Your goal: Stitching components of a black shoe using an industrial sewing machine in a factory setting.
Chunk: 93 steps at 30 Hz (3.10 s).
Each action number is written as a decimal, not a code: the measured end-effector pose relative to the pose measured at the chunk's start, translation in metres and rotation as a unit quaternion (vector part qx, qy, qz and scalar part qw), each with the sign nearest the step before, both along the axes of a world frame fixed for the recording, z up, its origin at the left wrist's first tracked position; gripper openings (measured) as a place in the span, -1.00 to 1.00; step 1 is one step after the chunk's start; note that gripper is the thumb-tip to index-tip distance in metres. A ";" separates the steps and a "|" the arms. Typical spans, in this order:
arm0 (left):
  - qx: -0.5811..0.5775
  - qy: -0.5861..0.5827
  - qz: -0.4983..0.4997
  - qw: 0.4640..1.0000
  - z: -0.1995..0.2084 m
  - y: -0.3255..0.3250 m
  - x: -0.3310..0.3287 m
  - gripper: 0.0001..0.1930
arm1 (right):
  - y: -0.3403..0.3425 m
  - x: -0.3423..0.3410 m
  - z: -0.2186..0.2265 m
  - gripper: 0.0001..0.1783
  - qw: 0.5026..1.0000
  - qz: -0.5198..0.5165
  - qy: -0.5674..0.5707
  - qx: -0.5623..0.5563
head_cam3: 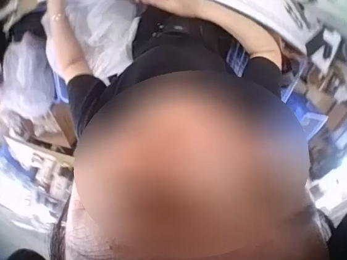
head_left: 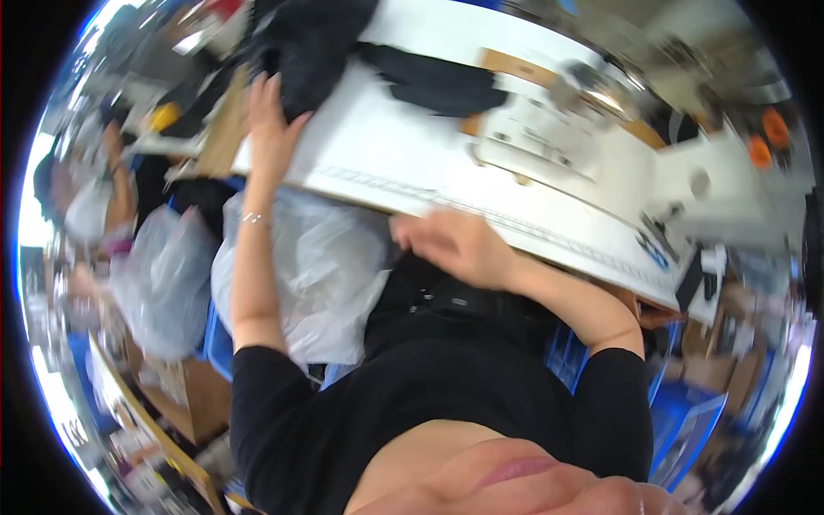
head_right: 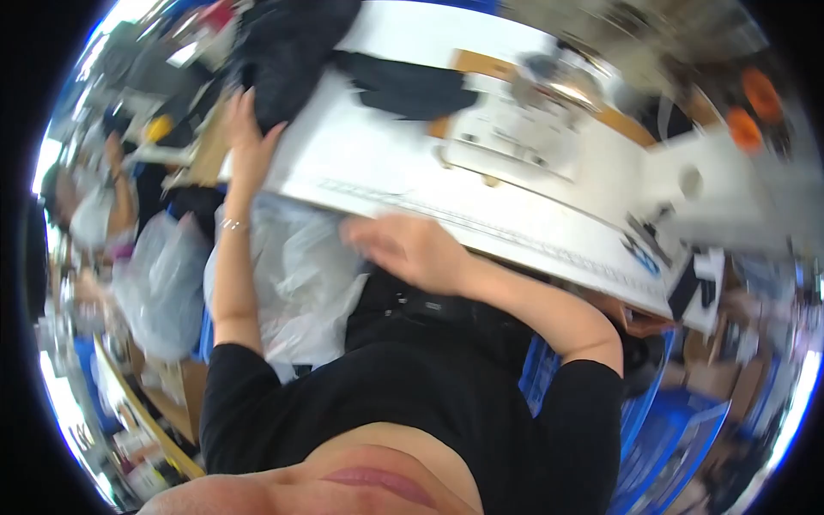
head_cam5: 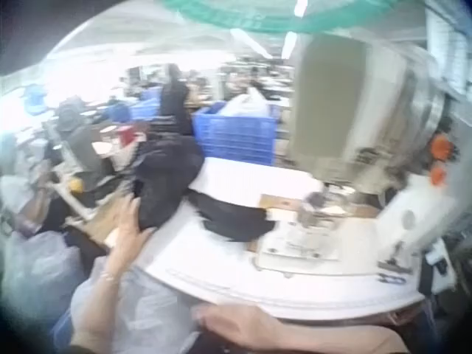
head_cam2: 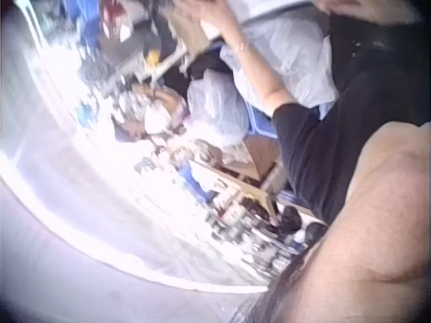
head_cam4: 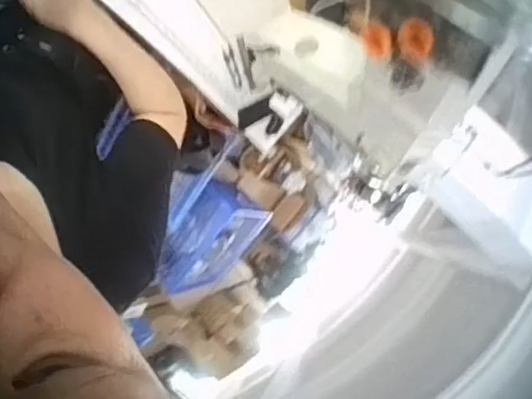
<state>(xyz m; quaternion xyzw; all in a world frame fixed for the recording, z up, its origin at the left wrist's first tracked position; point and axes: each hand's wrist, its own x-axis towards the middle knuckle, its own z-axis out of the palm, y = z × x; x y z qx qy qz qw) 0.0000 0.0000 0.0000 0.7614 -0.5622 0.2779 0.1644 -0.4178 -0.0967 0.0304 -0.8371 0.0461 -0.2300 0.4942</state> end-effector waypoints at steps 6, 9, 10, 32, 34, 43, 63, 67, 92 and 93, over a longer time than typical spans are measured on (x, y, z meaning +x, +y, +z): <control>-0.174 -0.138 0.100 0.970 0.023 -0.046 -0.064 -0.20 | 0.028 -0.274 -0.032 -0.85 0.878 -0.434 0.133 -0.148; -0.181 -0.111 -0.016 0.977 0.042 -0.100 -0.116 -0.37 | 0.044 -0.423 -0.051 -0.76 0.648 -0.744 0.157 -0.048; -0.134 -0.065 -0.148 0.978 0.043 -0.120 -0.132 -0.46 | 0.053 -0.476 -0.058 -0.77 0.599 -0.753 0.256 -0.094; -0.037 0.293 -0.278 0.914 -0.002 -0.187 -0.191 -0.36 | 0.049 -0.504 -0.035 -0.63 0.470 -0.703 0.470 -0.253; -0.050 0.206 -0.304 0.929 0.009 -0.184 -0.186 -0.38 | 0.051 -0.490 0.001 -0.60 0.499 -0.750 0.305 -0.308; -0.115 0.326 -0.393 0.852 0.064 -0.168 -0.268 -0.57 | -0.075 -0.208 0.095 -0.70 0.759 -0.391 0.004 -0.521; -0.069 0.015 -0.416 0.906 0.113 -0.170 -0.320 -0.51 | -0.137 -0.133 0.047 -0.63 0.713 -0.390 -0.008 -0.582; -0.069 0.013 -0.419 0.905 0.111 -0.170 -0.320 -0.50 | -0.137 -0.134 0.047 -0.64 0.720 -0.391 -0.008 -0.574; -0.048 0.064 -0.442 0.893 0.123 -0.189 -0.309 -0.61 | -0.138 -0.123 0.054 -0.67 0.713 -0.410 -0.017 -0.568; -0.049 0.065 -0.442 0.894 0.122 -0.190 -0.308 -0.61 | -0.138 -0.123 0.054 -0.67 0.713 -0.410 -0.017 -0.569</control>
